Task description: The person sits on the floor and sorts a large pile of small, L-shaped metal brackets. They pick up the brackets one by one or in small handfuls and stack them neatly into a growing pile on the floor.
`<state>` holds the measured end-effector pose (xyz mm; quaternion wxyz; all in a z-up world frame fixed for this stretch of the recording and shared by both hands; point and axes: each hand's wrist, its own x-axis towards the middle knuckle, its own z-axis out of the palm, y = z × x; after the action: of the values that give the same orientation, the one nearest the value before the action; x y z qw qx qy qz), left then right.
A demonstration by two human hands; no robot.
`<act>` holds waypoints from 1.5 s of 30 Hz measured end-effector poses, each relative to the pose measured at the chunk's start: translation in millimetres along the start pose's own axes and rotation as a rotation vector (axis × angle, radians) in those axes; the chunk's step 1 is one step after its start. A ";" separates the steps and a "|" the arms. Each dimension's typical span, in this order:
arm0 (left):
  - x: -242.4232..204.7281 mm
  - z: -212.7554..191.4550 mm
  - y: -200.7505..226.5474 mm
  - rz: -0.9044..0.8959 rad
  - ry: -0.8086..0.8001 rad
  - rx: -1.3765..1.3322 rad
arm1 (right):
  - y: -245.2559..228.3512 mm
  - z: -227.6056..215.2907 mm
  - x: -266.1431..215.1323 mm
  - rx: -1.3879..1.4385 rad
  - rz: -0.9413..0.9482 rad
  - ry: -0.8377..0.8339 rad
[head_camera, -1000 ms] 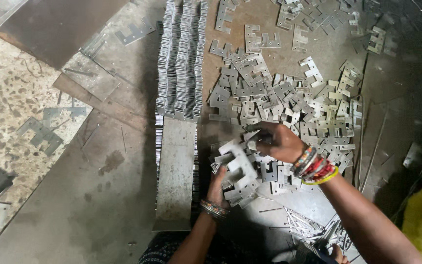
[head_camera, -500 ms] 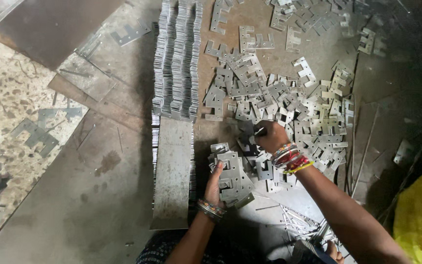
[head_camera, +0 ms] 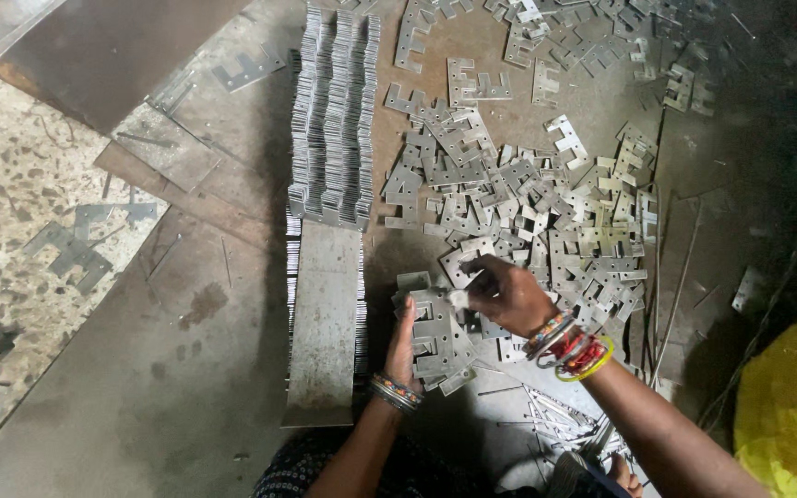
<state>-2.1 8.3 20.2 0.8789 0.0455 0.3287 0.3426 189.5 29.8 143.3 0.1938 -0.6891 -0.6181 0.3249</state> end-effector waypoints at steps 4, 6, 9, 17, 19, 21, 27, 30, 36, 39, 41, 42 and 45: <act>-2.9 4.0 2.9 -0.037 -0.003 -0.026 | -6.1 14.9 -6.0 0.150 0.045 -0.068; -3.3 7.2 9.0 -0.057 -0.007 -0.025 | -3.6 13.6 -2.1 0.190 0.097 -0.075; -8.4 3.6 5.6 -0.037 -0.085 -0.023 | 10.2 -0.5 -16.9 0.451 0.219 -0.137; 37.1 -35.7 -20.5 0.071 -0.127 0.213 | -68.2 -88.3 -4.4 -0.055 0.321 -0.470; 48.8 -45.9 -34.8 0.144 -0.203 0.313 | -120.3 -114.3 24.2 -0.087 0.143 -0.191; 48.0 -55.5 -45.2 0.038 -0.177 0.361 | -169.0 -138.9 43.0 0.471 -0.023 0.302; 38.1 -63.4 -45.3 -0.118 0.057 0.482 | -176.5 -143.6 46.3 0.356 -0.455 0.224; 43.3 -63.2 -41.4 0.245 -0.279 0.389 | -91.5 -88.9 43.2 -0.112 0.062 0.179; 20.3 -41.4 -26.2 0.070 0.059 0.167 | 47.9 -4.0 31.4 -0.584 0.482 -0.036; 11.5 -27.3 -14.3 0.062 -0.009 0.100 | 76.4 21.6 36.3 -0.612 0.591 -0.107; 6.7 -19.0 -7.5 0.041 -0.023 0.084 | 79.7 22.6 47.5 -0.497 0.572 0.002; 4.5 -15.8 -4.8 0.031 -0.029 0.076 | 77.0 19.8 51.5 -0.412 0.494 0.056; -2.1 -10.2 -1.8 0.045 -0.049 0.101 | 56.1 6.8 44.1 -0.187 0.354 0.164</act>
<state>-8.4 4.1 12.8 0.8754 0.1055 0.3228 0.3440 226.7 63.0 91.7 0.1188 -0.8260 -0.4970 0.2380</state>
